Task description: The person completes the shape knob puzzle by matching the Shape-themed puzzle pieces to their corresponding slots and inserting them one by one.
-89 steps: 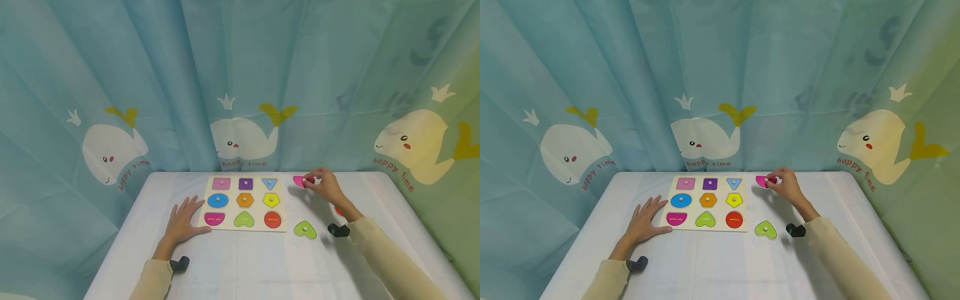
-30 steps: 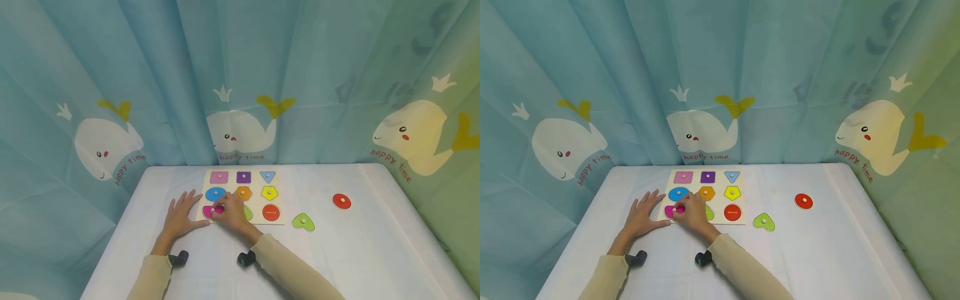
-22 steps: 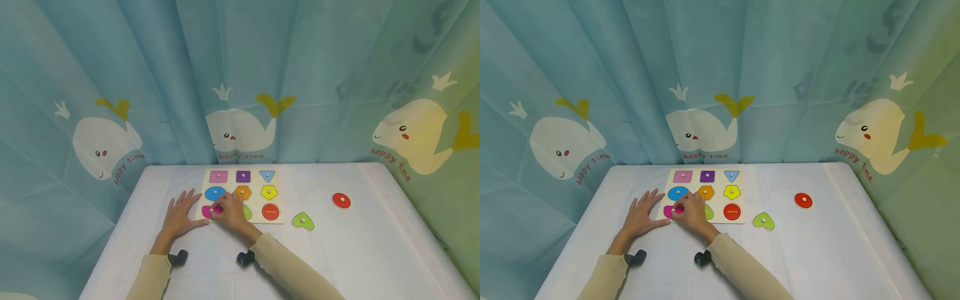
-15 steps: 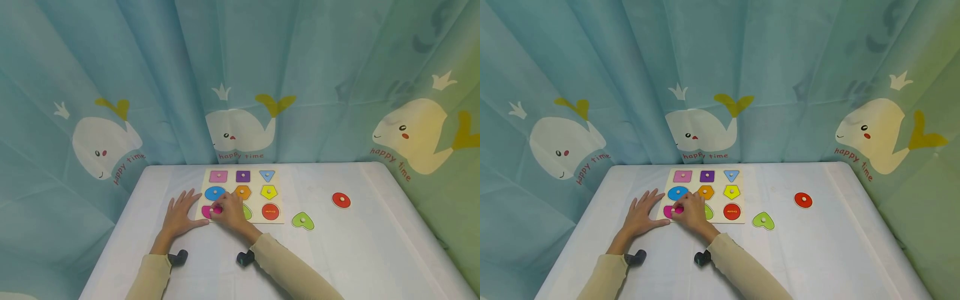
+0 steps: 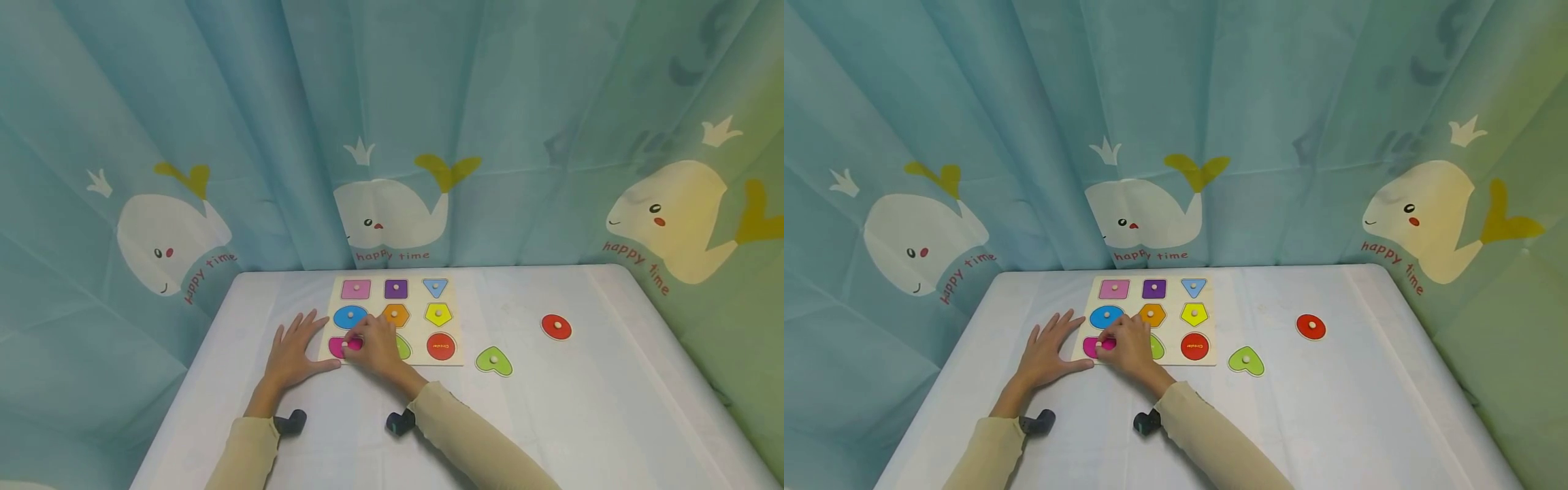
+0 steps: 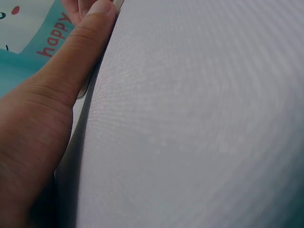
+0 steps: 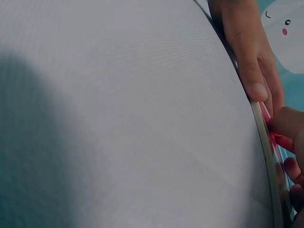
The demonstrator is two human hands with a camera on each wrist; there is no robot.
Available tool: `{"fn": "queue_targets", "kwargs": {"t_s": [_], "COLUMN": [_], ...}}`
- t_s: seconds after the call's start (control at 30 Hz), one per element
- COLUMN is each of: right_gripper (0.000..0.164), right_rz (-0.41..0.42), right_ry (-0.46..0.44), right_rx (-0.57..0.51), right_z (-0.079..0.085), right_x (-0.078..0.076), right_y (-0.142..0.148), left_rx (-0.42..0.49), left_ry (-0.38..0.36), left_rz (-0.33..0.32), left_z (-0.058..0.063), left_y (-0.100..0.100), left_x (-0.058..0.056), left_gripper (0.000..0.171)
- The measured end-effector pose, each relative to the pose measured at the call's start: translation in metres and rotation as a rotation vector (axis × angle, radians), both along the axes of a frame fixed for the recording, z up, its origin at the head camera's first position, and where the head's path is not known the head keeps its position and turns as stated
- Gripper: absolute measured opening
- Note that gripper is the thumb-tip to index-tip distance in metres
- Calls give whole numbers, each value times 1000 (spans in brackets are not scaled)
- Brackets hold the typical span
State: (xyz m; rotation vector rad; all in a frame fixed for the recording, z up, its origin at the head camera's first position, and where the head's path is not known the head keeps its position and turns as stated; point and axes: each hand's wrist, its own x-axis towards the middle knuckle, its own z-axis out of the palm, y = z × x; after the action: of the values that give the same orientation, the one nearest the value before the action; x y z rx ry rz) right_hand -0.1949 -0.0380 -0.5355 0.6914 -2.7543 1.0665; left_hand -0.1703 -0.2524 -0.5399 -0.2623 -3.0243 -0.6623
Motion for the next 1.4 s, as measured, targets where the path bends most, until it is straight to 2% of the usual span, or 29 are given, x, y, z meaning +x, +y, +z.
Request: {"fn": "queue_targets", "kwargs": {"t_s": [0.13, 0.23, 0.4, 0.53, 0.77, 0.93, 1.4], "right_gripper": [14, 16, 27, 34, 25, 23, 21], "right_rz": [11, 49, 208, 343, 459, 466, 347], "right_ry": [-6, -25, -78, -130, -167, -164, -82], "right_rx": [3, 45, 134, 121, 51, 32, -33], "right_z": [1, 4, 16, 32, 56, 63, 71], "right_x": [-1, -4, -13, -16, -13, -10, -3], "right_y": [1, 4, 18, 33, 64, 88, 176], "left_rx": [3, 8, 7, 5, 2, -9, -10], "left_ry": [3, 13, 9, -4, -21, -33, -33], "left_rz": [-1, -5, -10, -6, 9, 21, 24], "left_z": [0, 1, 1, 2, 2, 2, 3], "left_y": [0, 1, 1, 2, 3, 2, 4], "left_x": [0, 1, 4, 5, 3, 2, 0], "left_gripper": [97, 97, 97, 97, 98, 100, 100]}}
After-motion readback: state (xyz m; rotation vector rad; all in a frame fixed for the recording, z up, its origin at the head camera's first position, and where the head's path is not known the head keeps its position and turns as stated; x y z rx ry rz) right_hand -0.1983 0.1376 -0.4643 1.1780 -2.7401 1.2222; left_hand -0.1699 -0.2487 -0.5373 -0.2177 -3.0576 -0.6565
